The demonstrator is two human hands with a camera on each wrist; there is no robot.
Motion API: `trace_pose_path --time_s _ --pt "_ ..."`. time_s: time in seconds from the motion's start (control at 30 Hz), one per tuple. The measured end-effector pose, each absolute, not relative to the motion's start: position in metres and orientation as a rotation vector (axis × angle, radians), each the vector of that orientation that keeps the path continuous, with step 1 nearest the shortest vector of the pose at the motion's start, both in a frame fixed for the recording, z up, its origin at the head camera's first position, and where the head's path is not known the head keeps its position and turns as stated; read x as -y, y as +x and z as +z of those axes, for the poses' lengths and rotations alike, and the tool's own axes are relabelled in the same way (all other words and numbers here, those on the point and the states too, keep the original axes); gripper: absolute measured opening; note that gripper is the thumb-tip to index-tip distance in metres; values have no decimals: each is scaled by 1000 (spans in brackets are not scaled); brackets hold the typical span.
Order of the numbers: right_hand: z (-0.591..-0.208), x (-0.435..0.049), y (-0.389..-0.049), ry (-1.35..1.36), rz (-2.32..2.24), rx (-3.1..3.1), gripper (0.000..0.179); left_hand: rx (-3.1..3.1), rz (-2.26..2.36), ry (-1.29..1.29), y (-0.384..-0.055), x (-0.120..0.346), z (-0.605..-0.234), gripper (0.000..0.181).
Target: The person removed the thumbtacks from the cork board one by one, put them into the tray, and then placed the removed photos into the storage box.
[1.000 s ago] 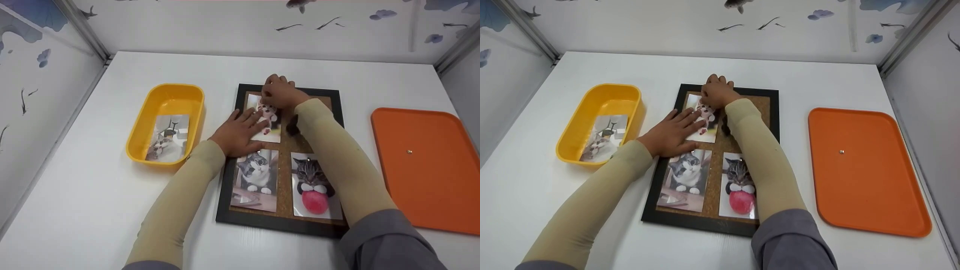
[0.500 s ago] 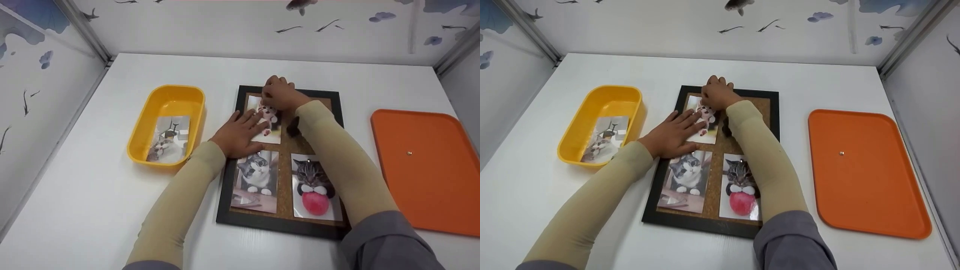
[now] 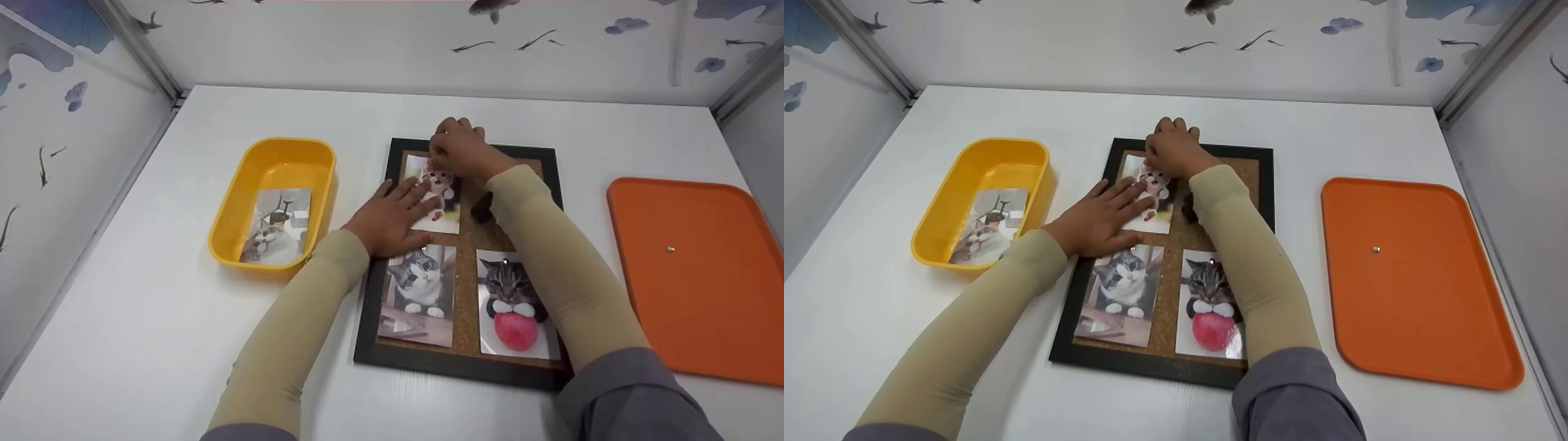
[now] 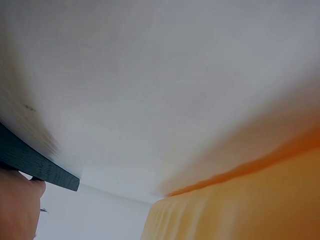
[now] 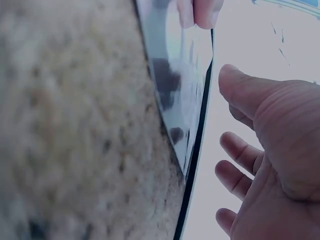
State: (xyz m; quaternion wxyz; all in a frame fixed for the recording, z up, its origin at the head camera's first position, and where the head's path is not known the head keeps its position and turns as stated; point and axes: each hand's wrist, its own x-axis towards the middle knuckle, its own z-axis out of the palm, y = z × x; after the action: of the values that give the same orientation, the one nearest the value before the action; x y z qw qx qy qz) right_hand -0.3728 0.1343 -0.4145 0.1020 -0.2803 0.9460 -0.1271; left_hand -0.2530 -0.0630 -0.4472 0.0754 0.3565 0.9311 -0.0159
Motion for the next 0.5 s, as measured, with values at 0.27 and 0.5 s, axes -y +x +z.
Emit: trace_pose_path --time_s 0.27,0.5 --pt "-404 -145 -364 -849 -275 -2732 16 -2793 -71 1069 -253 63 -449 77" --pt "-396 -155 -351 -890 -215 -2704 15 -2798 -68 1068 -253 64 -448 77"
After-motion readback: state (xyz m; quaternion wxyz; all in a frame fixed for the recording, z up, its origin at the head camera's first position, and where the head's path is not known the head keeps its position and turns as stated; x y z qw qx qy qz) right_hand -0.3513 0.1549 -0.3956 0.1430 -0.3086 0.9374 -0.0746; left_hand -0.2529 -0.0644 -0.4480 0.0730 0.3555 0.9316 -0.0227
